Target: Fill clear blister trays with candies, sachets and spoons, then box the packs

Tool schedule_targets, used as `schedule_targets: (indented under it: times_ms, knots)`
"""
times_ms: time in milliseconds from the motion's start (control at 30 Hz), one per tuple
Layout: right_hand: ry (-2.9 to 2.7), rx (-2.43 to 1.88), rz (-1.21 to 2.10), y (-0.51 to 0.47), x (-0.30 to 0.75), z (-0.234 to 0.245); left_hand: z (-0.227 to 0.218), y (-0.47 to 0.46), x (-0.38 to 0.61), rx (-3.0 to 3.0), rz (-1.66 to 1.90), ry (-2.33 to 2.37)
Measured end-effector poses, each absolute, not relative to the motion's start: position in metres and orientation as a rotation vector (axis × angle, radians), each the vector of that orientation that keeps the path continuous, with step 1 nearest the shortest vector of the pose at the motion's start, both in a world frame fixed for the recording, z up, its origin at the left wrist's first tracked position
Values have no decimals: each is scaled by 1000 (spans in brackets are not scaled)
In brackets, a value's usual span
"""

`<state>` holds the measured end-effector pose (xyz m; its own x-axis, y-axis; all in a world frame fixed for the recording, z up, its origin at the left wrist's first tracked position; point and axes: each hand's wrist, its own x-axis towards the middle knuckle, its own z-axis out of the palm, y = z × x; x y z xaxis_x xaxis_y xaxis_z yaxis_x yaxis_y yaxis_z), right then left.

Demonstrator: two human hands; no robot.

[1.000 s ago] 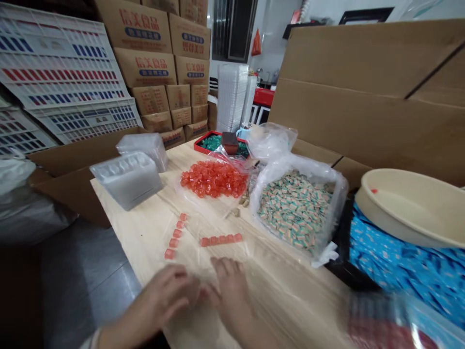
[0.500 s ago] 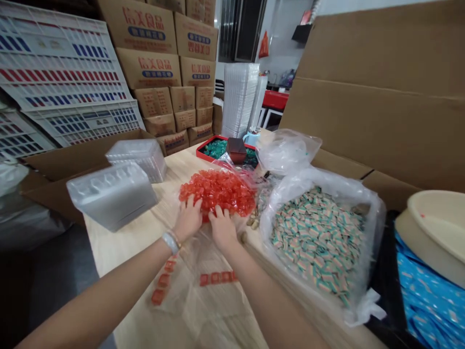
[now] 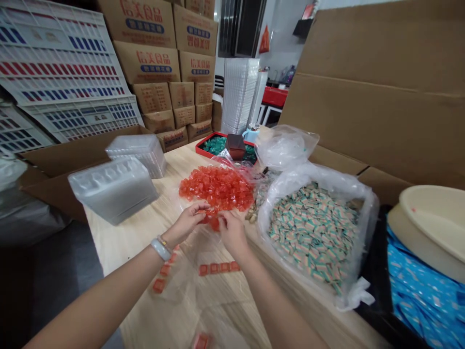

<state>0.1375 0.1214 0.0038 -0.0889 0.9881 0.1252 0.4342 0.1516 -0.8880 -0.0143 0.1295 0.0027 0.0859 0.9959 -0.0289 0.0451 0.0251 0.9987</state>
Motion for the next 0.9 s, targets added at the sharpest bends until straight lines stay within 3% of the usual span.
schedule_targets:
  times_ms: [133,400,700,900]
  knots:
    - [-1269,-1247,1309,126,127,1,13,121,-7,1158,1078,1068]
    - [-1108,-1208,1497,122,135,14,16,126,3,1136,1088,1018]
    - [-1135,-1309,1156,125,141,6,18,117,15,1006,1120,969]
    - [-1630,-1255,716,84,138,20,35,100,23,706,1141,871]
